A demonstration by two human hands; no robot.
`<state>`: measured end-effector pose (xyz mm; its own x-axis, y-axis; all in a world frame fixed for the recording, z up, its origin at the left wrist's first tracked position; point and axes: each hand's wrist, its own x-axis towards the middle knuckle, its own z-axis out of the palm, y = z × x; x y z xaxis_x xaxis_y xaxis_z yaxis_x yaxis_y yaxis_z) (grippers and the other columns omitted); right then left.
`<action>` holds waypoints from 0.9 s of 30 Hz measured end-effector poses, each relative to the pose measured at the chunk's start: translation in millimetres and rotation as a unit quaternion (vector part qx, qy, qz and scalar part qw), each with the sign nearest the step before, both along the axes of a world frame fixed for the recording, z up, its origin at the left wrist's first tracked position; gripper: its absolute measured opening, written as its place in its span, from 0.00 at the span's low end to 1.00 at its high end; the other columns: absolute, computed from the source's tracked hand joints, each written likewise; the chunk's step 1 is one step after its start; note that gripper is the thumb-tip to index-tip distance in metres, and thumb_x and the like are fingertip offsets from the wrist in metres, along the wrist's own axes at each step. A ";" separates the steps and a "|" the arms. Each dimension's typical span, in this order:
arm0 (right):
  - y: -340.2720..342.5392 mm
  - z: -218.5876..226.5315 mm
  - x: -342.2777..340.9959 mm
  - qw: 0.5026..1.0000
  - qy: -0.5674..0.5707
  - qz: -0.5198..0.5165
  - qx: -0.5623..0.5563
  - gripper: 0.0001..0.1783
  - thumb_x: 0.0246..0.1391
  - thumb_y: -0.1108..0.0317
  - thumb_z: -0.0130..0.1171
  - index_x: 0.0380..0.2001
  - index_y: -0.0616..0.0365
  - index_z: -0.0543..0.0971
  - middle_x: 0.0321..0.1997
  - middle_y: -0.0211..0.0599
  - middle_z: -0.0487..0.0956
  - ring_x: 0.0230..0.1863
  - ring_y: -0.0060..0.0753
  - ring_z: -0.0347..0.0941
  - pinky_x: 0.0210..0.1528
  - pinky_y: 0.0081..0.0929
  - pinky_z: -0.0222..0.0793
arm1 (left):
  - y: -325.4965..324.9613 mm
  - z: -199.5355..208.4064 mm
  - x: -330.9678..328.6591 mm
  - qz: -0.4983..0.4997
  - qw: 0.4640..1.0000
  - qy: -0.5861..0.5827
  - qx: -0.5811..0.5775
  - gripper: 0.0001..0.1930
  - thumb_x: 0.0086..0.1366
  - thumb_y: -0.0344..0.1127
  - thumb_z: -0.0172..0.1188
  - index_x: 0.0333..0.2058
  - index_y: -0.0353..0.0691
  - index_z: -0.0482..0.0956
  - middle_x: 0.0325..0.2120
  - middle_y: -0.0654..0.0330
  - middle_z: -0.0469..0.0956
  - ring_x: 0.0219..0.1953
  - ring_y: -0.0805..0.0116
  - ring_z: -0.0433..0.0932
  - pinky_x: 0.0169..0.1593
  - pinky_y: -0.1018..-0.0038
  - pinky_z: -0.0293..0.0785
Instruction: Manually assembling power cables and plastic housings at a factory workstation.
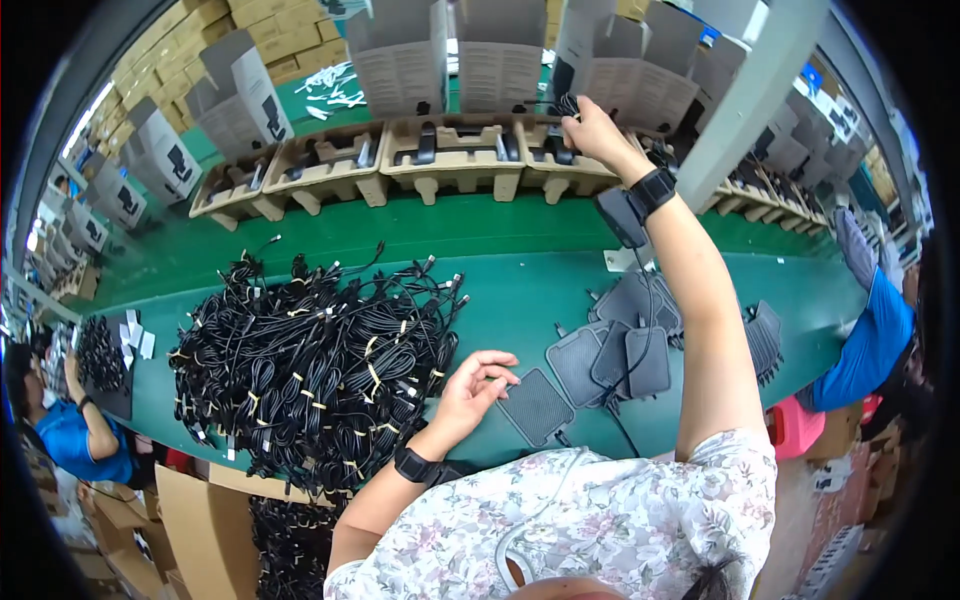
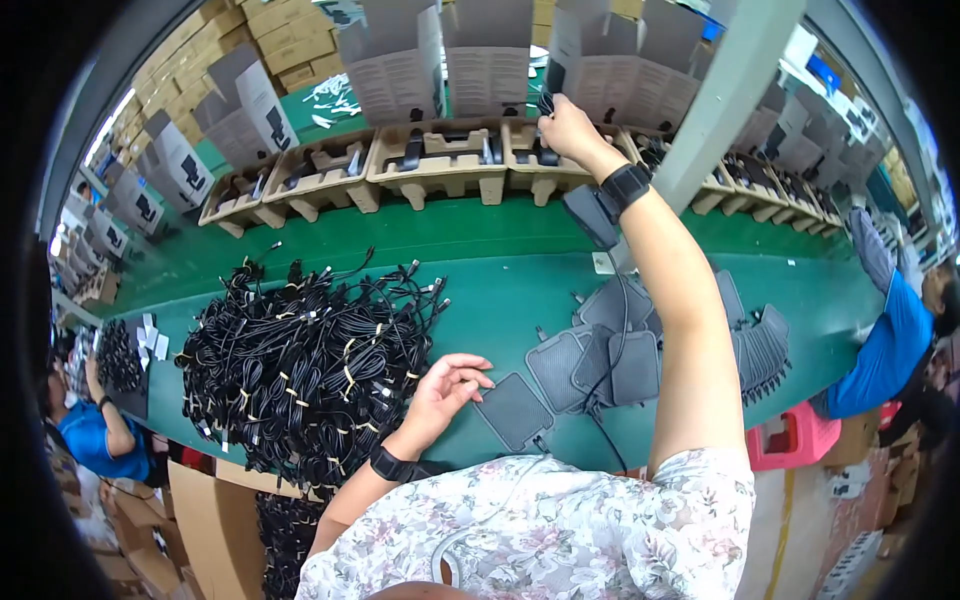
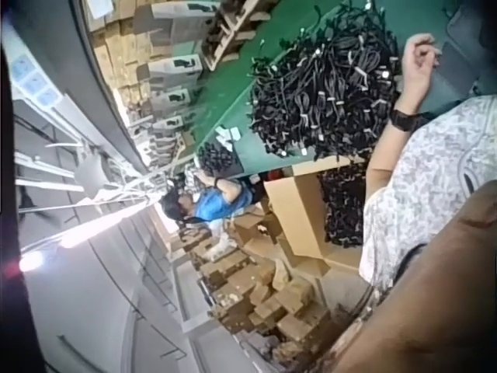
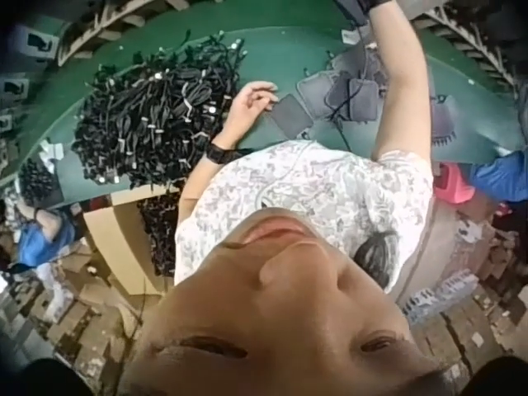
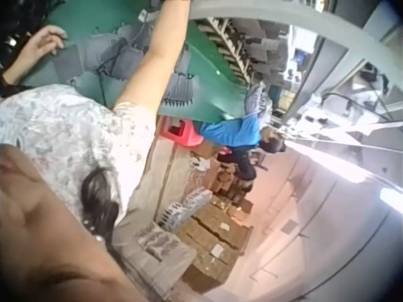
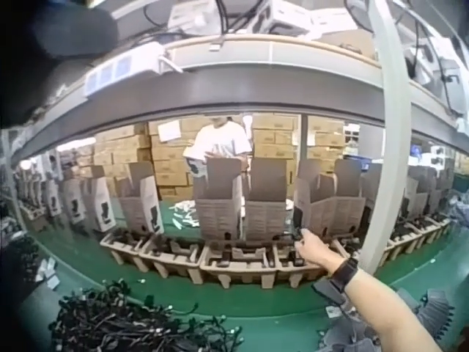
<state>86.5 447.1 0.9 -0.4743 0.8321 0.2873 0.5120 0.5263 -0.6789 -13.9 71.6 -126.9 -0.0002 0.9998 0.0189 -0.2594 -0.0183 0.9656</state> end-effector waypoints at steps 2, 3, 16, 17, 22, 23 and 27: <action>9.0 -6.4 -18.4 0.999 -0.042 -0.010 -0.016 0.17 0.55 0.66 0.47 0.46 0.64 0.67 0.27 0.49 0.77 0.30 0.52 0.74 0.32 0.40 0.68 | -1.1 -3.8 -3.0 0.002 1.000 0.000 -0.002 0.15 0.64 0.24 0.50 0.50 0.35 0.65 0.48 0.56 0.70 0.45 0.70 0.74 0.43 0.76 0.71; 12.1 -8.2 -26.1 0.996 -0.078 -0.030 -0.034 0.17 0.55 0.66 0.47 0.46 0.65 0.68 0.31 0.52 0.78 0.35 0.53 0.75 0.36 0.41 0.69 | -1.4 -4.8 -3.5 -0.006 1.000 0.005 -0.008 0.15 0.64 0.23 0.50 0.50 0.35 0.65 0.48 0.57 0.69 0.45 0.70 0.73 0.44 0.76 0.71; 14.5 18.4 -35.6 0.867 -0.494 -0.002 0.062 0.15 0.51 0.69 0.47 0.38 0.66 0.77 0.41 0.54 0.78 0.45 0.55 0.74 0.46 0.41 0.71 | -1.0 -15.3 -7.1 -0.002 0.998 0.068 -0.015 0.18 0.59 0.17 0.48 0.48 0.36 0.67 0.46 0.58 0.65 0.45 0.70 0.73 0.44 0.77 0.72; 18.6 13.5 -35.9 0.867 -0.495 -0.002 0.060 0.15 0.51 0.69 0.47 0.38 0.66 0.77 0.41 0.54 0.78 0.45 0.55 0.74 0.46 0.41 0.71 | -1.2 -15.3 -6.9 -0.003 0.998 0.066 -0.016 0.18 0.59 0.17 0.48 0.48 0.36 0.67 0.46 0.58 0.65 0.45 0.70 0.73 0.44 0.77 0.72; 44.0 -26.4 -51.7 0.924 -0.335 -0.038 0.180 0.14 0.54 0.66 0.49 0.38 0.66 0.73 0.39 0.58 0.77 0.42 0.57 0.74 0.43 0.46 0.70 | -2.6 -11.6 -2.6 0.003 0.996 0.088 -0.010 0.17 0.59 0.17 0.48 0.47 0.36 0.68 0.47 0.58 0.64 0.44 0.70 0.73 0.43 0.77 0.72; 41.5 -32.8 -60.9 0.940 -0.292 -0.067 0.162 0.14 0.53 0.66 0.48 0.37 0.67 0.74 0.40 0.61 0.76 0.44 0.57 0.73 0.45 0.45 0.70 | -3.0 -10.4 -1.6 0.006 0.996 0.093 -0.008 0.16 0.59 0.17 0.48 0.47 0.36 0.69 0.47 0.58 0.64 0.44 0.70 0.73 0.43 0.77 0.72; 51.8 -75.1 -74.6 0.966 -0.137 -0.165 0.145 0.17 0.54 0.64 0.48 0.38 0.69 0.74 0.43 0.65 0.73 0.46 0.58 0.72 0.48 0.45 0.68 | 0.8 -13.1 -0.6 0.017 0.994 0.106 -0.002 0.16 0.59 0.17 0.49 0.46 0.36 0.69 0.47 0.58 0.64 0.43 0.71 0.73 0.43 0.77 0.72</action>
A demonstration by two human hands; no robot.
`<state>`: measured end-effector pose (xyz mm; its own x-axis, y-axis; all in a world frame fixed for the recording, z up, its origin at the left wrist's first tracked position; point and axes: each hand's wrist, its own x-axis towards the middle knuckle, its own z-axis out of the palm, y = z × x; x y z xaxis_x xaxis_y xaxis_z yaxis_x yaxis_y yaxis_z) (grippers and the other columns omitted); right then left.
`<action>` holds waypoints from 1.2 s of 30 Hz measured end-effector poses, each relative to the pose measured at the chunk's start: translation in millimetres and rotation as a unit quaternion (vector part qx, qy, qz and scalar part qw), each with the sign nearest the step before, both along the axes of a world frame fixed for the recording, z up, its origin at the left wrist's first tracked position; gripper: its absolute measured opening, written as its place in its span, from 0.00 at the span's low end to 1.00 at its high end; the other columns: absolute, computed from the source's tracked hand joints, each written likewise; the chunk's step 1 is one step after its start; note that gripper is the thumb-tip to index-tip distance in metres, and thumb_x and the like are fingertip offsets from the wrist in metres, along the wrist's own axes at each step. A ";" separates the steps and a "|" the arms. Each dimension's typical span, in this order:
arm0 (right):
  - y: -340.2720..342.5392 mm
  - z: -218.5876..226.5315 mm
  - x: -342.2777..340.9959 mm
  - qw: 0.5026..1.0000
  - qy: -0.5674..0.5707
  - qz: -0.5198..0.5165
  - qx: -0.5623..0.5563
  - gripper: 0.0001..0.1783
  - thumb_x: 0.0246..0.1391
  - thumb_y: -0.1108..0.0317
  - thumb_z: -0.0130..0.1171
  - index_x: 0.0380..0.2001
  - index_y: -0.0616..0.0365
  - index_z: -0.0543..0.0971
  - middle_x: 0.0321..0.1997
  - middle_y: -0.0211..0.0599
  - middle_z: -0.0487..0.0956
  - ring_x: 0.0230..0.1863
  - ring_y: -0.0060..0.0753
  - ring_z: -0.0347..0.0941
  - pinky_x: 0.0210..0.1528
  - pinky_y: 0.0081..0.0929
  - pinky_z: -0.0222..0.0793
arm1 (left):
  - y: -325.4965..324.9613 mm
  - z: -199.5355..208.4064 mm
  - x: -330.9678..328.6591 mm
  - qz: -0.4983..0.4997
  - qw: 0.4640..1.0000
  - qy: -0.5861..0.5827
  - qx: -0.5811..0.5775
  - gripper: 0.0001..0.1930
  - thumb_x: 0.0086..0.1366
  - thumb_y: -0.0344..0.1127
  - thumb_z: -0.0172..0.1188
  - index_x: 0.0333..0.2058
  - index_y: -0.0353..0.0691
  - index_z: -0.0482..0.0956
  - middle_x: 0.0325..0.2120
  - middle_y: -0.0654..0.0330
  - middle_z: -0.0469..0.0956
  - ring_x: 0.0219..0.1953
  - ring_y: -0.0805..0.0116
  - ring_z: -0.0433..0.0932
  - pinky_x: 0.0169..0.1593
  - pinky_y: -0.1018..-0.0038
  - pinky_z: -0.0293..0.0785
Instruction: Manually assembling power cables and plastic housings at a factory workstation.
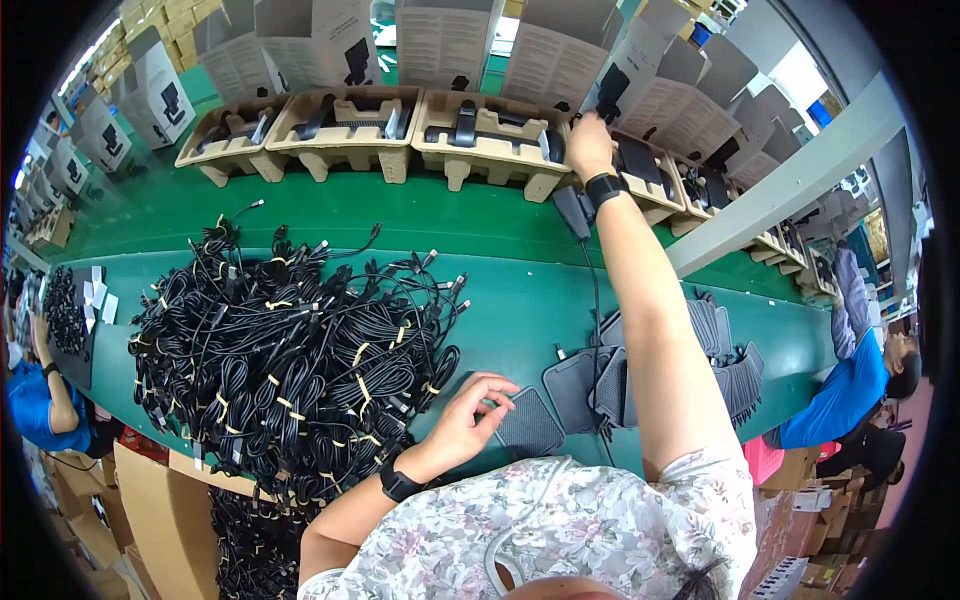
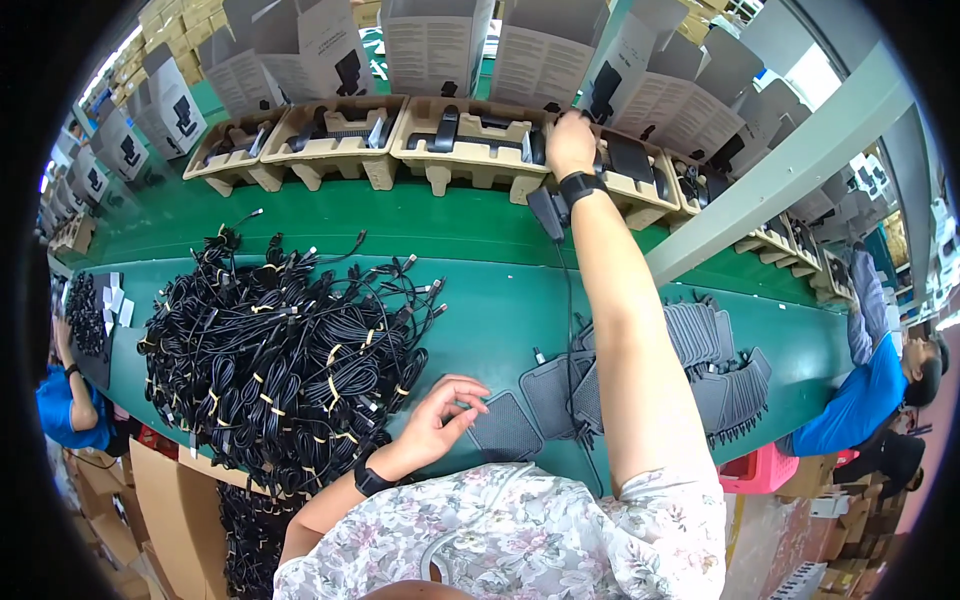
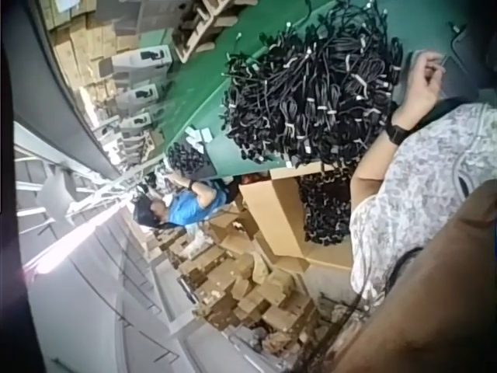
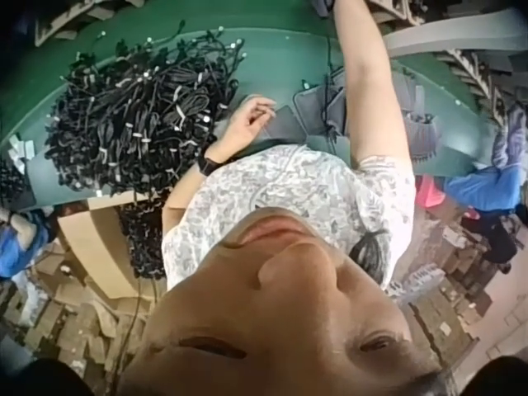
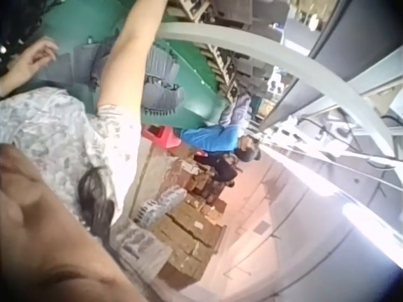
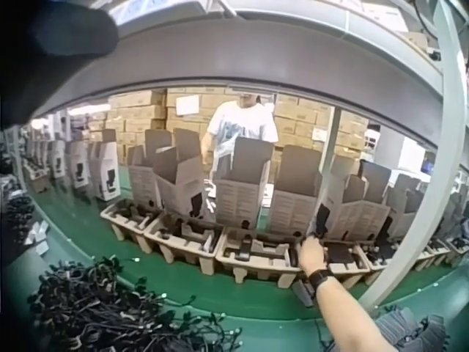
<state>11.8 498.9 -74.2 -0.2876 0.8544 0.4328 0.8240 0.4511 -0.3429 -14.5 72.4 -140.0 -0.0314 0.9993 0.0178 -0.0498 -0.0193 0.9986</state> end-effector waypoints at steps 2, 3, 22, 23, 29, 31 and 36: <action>8.5 -21.8 -1.2 0.998 0.057 -0.025 0.009 0.18 0.55 0.63 0.48 0.39 0.69 0.73 0.44 0.67 0.73 0.46 0.59 0.71 0.48 0.45 0.68 | -4.5 -0.6 -1.0 0.004 1.000 0.002 -0.002 0.15 0.59 0.17 0.49 0.45 0.36 0.70 0.47 0.58 0.64 0.43 0.71 0.73 0.43 0.77 0.72; 23.7 -26.8 6.0 1.000 0.028 -0.005 -0.002 0.18 0.55 0.62 0.48 0.40 0.68 0.73 0.45 0.66 0.72 0.46 0.60 0.71 0.49 0.45 0.67 | -4.3 -0.5 -0.5 0.002 1.000 0.005 0.003 0.15 0.59 0.17 0.49 0.45 0.36 0.70 0.46 0.57 0.64 0.43 0.71 0.73 0.43 0.77 0.72; 39.7 -10.1 30.3 0.945 -0.322 0.057 0.020 0.10 0.47 0.64 0.54 0.32 0.55 0.76 0.31 0.41 0.73 0.35 0.46 0.72 0.33 0.41 0.69 | 5.5 -6.1 2.8 0.039 0.999 0.023 -0.025 0.12 0.60 0.18 0.49 0.43 0.35 0.71 0.41 0.59 0.68 0.35 0.72 0.76 0.33 0.80 0.73; 21.8 -5.6 25.9 0.932 -0.354 0.062 0.047 0.11 0.47 0.64 0.55 0.33 0.56 0.76 0.31 0.43 0.73 0.35 0.47 0.72 0.33 0.41 0.70 | 4.8 -7.2 1.3 0.038 0.998 0.008 -0.042 0.12 0.61 0.19 0.49 0.43 0.34 0.70 0.41 0.59 0.68 0.37 0.73 0.75 0.33 0.80 0.73; -97.6 51.0 81.6 0.948 -0.280 0.086 0.122 0.18 0.47 0.62 0.56 0.42 0.57 0.75 0.41 0.49 0.76 0.43 0.48 0.73 0.38 0.37 0.72 | 12.2 -12.4 4.3 0.030 0.999 0.006 -0.028 0.10 0.63 0.22 0.48 0.43 0.35 0.70 0.41 0.60 0.69 0.38 0.75 0.75 0.34 0.82 0.72; -146.9 42.3 93.2 0.949 -0.225 0.199 0.098 0.18 0.49 0.60 0.56 0.43 0.57 0.75 0.40 0.49 0.77 0.43 0.50 0.73 0.40 0.38 0.71 | 6.9 -12.9 1.2 0.069 0.998 0.014 0.002 0.10 0.61 0.19 0.48 0.41 0.34 0.71 0.39 0.59 0.69 0.35 0.74 0.75 0.32 0.81 0.73; -297.8 14.0 138.9 0.851 -0.263 0.453 -0.043 0.38 0.42 0.48 0.61 0.57 0.51 0.66 0.49 0.47 0.71 0.46 0.49 0.69 0.46 0.39 0.67 | 1.3 -18.6 -3.2 0.156 0.981 0.089 0.067 0.11 0.58 0.17 0.47 0.39 0.34 0.72 0.37 0.58 0.70 0.33 0.70 0.76 0.34 0.78 0.73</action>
<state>150.7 201.1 -60.2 -0.9795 0.2009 -0.0118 0.2010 0.9747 -0.0972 -17.7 73.7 -158.5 -0.3202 0.9298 0.1815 0.1544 -0.1378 0.9784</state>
